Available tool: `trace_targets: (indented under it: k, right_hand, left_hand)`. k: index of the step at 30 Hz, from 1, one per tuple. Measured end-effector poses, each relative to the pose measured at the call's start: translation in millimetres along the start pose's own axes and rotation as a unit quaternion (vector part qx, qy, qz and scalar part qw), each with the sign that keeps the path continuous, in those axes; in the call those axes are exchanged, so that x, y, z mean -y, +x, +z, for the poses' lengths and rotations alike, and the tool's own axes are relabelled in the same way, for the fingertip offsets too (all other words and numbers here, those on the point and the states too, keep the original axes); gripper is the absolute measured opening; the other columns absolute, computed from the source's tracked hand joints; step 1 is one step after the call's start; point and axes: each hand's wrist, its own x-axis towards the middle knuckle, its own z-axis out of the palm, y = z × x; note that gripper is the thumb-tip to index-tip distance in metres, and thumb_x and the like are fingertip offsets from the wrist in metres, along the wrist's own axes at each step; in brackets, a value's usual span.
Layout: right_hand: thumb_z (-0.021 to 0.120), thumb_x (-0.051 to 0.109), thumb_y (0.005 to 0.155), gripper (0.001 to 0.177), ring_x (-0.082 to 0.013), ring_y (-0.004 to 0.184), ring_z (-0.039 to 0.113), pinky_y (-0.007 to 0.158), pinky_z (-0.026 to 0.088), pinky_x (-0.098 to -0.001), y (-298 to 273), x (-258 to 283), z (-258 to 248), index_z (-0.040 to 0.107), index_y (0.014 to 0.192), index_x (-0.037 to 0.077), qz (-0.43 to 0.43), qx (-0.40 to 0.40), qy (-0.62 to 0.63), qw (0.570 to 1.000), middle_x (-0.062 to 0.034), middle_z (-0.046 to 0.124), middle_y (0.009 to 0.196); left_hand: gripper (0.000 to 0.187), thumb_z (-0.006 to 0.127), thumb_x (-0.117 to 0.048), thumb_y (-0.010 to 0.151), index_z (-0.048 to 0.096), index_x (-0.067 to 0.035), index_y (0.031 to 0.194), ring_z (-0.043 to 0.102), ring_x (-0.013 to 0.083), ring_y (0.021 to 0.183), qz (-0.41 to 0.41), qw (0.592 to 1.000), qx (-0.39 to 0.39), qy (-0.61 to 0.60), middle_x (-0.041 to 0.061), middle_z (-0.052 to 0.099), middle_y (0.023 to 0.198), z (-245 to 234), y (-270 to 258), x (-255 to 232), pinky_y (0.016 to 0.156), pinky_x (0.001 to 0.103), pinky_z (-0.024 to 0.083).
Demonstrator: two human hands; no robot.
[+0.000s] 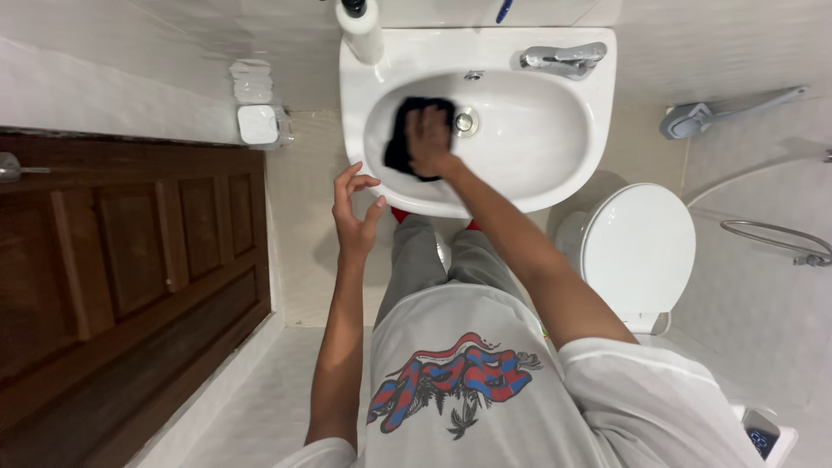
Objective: The person wipes the interior basin, faucet, and surrounding surfaces of a white bathroom sink using a black cloth. They repeatedly rub the sink bowl, the chrome faucet, and the rim, occasionally lifting a soap dispenser to wipe underneath it.
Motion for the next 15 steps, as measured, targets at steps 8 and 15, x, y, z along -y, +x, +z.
trace_targets:
  k: [8, 15]
  right_hand:
    - [0.046, 0.003, 0.093, 0.09, -0.0476, 0.157, -0.002, 0.126, 0.013, -0.0563, -90, -22, -47, -0.002, 0.166, 0.024, -0.156, 0.201, 0.203, 0.945, -0.0235, -0.008, 0.17]
    - [0.054, 0.005, 0.094, 0.094, -0.051, 0.154, -0.011, 0.124, 0.012, -0.0567, -100, -63, -44, -0.008, 0.163, 0.021, -0.084, 0.195, 0.143, 0.967, -0.0233, -0.014, 0.168]
  left_hand:
    - [0.059, 0.071, -0.015, 0.09, 0.049, -0.002, 0.143, 0.065, 0.0211, 0.112, -0.013, 1.0, -0.02, -0.003, 0.01, 0.07, 0.11, -12, 5, 9, 0.105, 0.039, 0.047]
    - [0.06, 0.071, -0.019, 0.089, 0.053, -0.004, 0.145, 0.063, 0.0241, 0.117, -0.009, 0.999, -0.031, 0.035, 0.011, 0.07, 0.116, -18, 19, 1, 0.11, 0.042, 0.043]
